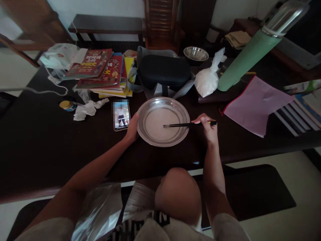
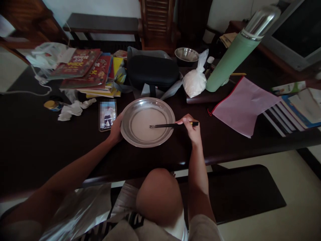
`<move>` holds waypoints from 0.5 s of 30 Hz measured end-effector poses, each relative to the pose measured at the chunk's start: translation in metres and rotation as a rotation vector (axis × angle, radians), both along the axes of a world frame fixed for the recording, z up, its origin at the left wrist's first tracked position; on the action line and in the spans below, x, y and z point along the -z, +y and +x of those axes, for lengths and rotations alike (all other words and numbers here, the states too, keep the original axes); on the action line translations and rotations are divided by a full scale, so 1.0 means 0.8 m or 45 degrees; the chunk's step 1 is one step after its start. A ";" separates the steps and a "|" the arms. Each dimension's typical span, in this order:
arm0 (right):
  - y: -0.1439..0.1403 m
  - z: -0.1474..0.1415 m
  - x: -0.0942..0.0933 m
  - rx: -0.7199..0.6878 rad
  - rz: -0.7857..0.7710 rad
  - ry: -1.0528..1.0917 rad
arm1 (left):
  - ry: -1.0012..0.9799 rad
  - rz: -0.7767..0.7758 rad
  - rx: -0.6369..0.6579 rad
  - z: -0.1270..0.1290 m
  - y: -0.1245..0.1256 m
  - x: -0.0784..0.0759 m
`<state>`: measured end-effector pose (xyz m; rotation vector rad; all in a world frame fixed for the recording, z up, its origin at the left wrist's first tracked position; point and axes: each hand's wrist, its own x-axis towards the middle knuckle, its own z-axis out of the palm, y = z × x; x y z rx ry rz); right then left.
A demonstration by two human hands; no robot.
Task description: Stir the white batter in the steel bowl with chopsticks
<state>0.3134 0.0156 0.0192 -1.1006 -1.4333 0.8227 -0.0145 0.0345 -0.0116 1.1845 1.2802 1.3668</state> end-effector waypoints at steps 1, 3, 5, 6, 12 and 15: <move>0.000 0.000 0.000 -0.011 -0.014 0.011 | 0.024 0.009 0.007 -0.001 0.000 0.000; 0.000 -0.001 0.000 -0.113 -0.041 -0.010 | 0.048 0.028 0.012 -0.002 -0.001 0.000; 0.000 -0.001 0.000 -0.190 -0.043 -0.055 | 0.065 0.036 0.011 -0.004 -0.001 0.001; 0.000 -0.001 0.000 -0.185 -0.031 -0.063 | 0.075 0.039 0.007 -0.004 -0.002 0.001; -0.001 -0.001 0.000 -0.070 0.000 0.000 | 0.088 0.023 0.004 -0.003 -0.004 -0.003; 0.000 -0.002 -0.001 -0.190 -0.015 -0.069 | 0.088 0.025 -0.016 -0.002 -0.004 -0.004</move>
